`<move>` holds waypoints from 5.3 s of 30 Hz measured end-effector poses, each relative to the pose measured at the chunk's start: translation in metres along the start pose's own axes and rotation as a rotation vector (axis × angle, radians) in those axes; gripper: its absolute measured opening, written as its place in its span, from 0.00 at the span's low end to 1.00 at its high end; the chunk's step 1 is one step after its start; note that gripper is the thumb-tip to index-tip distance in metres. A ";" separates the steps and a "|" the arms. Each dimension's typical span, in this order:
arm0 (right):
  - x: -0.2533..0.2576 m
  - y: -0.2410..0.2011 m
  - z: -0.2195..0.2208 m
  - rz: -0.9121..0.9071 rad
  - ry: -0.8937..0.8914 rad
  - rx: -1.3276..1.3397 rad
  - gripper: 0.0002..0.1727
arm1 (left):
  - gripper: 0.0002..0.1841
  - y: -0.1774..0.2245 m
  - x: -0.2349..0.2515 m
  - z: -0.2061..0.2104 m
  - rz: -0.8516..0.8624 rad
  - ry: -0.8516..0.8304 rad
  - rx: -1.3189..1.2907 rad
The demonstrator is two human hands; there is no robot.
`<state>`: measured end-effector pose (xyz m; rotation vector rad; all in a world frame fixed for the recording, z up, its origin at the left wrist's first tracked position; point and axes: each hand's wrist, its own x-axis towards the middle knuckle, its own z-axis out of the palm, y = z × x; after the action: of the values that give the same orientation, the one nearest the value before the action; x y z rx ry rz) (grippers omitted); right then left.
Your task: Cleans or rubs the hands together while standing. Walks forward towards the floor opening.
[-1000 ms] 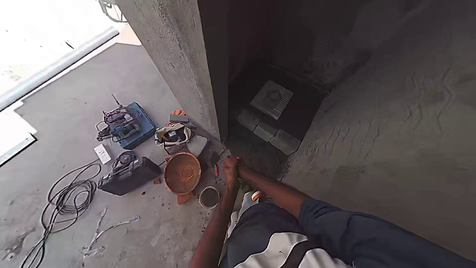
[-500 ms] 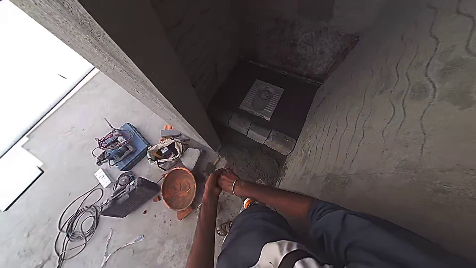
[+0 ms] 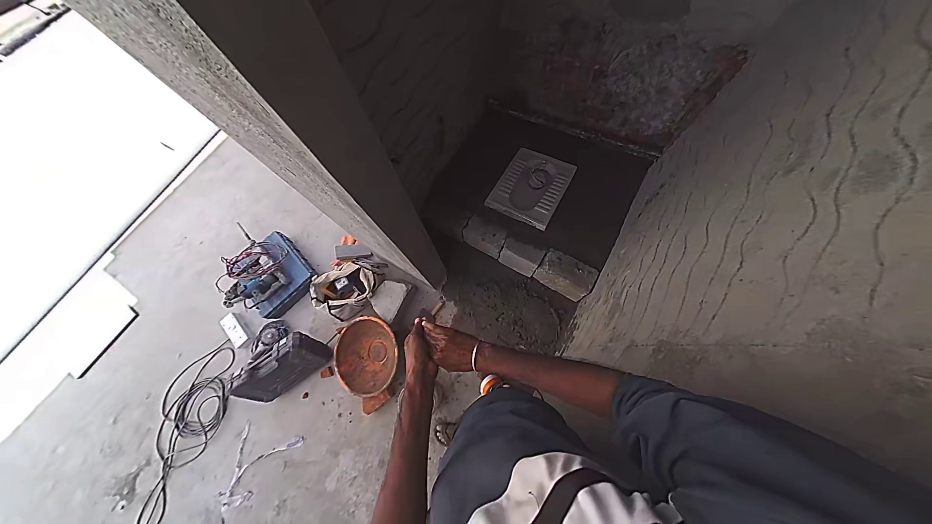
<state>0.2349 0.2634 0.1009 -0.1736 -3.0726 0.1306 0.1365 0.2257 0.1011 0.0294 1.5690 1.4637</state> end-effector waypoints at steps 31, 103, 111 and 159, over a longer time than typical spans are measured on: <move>-0.008 0.037 -0.034 -0.309 0.265 0.438 0.31 | 0.21 0.054 -0.062 -0.010 0.995 -0.584 1.918; 0.000 0.001 -0.038 0.434 0.433 1.368 0.12 | 0.21 0.018 -0.040 -0.012 1.149 -0.360 0.750; 0.001 0.004 -0.032 0.411 0.471 1.443 0.08 | 0.26 0.011 -0.034 -0.009 1.258 -0.323 0.751; 0.010 -0.019 -0.022 1.170 0.569 1.467 0.22 | 0.19 0.012 -0.007 -0.001 0.787 -0.208 0.802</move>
<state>0.2240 0.2474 0.1249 -1.3921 -1.3287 1.7369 0.1325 0.2241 0.1140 1.3422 1.9631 1.1979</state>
